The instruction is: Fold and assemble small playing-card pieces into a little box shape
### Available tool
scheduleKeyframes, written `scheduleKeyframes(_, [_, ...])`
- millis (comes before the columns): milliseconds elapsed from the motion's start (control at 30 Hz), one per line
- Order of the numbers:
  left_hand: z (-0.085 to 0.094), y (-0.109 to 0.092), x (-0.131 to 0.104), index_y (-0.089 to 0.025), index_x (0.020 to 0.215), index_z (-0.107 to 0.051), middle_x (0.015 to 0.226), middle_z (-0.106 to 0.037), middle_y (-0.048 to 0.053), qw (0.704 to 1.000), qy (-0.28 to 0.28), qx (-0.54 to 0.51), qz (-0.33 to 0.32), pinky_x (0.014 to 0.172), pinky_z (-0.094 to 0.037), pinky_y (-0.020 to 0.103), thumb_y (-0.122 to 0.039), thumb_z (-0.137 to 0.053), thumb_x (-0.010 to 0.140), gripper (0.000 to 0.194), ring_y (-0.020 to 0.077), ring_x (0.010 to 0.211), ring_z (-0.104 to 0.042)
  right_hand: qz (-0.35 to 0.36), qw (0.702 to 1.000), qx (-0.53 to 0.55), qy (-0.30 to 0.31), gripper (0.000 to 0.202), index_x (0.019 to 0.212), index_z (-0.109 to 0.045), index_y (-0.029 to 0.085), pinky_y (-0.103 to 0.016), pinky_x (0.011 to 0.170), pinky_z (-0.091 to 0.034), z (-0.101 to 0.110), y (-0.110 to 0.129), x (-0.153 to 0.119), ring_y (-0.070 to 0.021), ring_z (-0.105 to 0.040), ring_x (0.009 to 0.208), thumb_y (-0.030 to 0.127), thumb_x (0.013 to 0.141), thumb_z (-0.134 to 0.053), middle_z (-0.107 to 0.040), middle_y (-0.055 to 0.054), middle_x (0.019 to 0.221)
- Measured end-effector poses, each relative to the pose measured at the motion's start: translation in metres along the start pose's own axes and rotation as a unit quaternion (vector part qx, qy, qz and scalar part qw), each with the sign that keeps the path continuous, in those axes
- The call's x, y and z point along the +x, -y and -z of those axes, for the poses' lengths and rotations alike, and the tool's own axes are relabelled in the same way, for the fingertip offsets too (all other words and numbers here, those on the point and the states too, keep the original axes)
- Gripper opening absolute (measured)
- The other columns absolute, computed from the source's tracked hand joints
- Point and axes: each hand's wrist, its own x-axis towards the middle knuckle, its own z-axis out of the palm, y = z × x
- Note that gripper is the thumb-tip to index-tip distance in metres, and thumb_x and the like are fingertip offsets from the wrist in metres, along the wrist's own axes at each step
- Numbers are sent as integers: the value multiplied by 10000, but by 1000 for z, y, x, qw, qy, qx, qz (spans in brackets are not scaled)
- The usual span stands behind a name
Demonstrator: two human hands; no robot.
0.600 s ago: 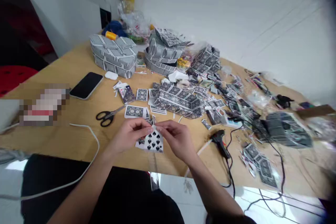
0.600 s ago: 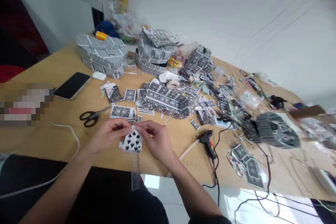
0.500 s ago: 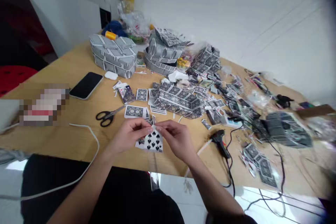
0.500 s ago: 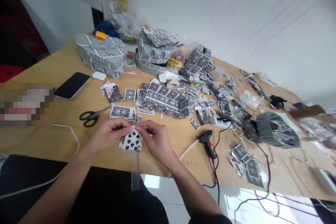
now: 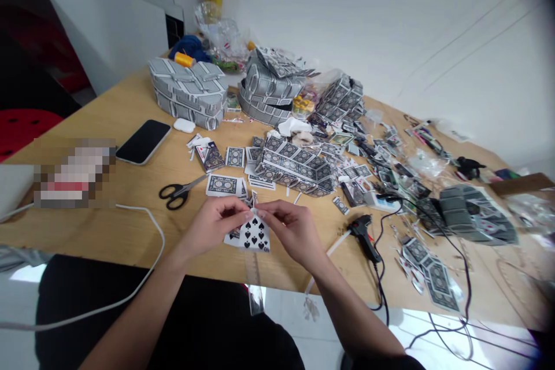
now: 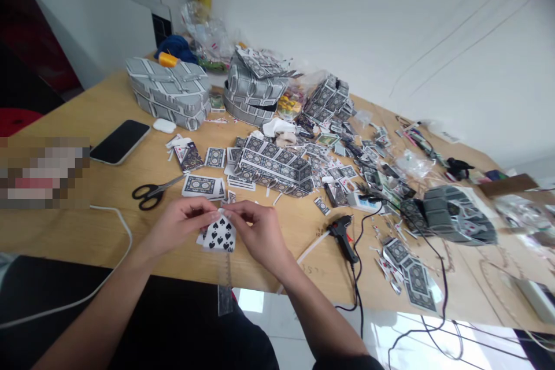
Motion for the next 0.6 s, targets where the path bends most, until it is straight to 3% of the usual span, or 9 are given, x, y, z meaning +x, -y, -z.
scheduleKeyframes(233, [-3,1,1,-154,776,-718,614,-583,-30,1000,-9,-14,-12,522,-391,196,-432,-792,904,314,88,561,-505,-1,1000,-5,-9,287,1067,-878,212,-293,651,-522,-1,-2,0,-189,-737,722,460,936,-818,-850,-76,890])
scheduleKeyframes(433, [-1,3,3,-159,758,-705,610,-595,-25,1000,-11,-17,-15,517,-394,202,-430,-791,901,318,94,559,-519,-42,997,65,12,377,1070,-863,185,-303,672,-553,-2,-4,1,-180,-716,692,476,834,-896,-817,-65,817])
scheduleKeyframes(600, [-2,3,2,-161,724,-689,606,-600,-21,999,-8,-25,-18,530,-402,212,-415,-795,891,322,98,563,-525,-76,991,111,9,352,994,-856,180,-267,620,-501,-4,-1,4,-144,-666,644,436,770,-942,-788,-44,774])
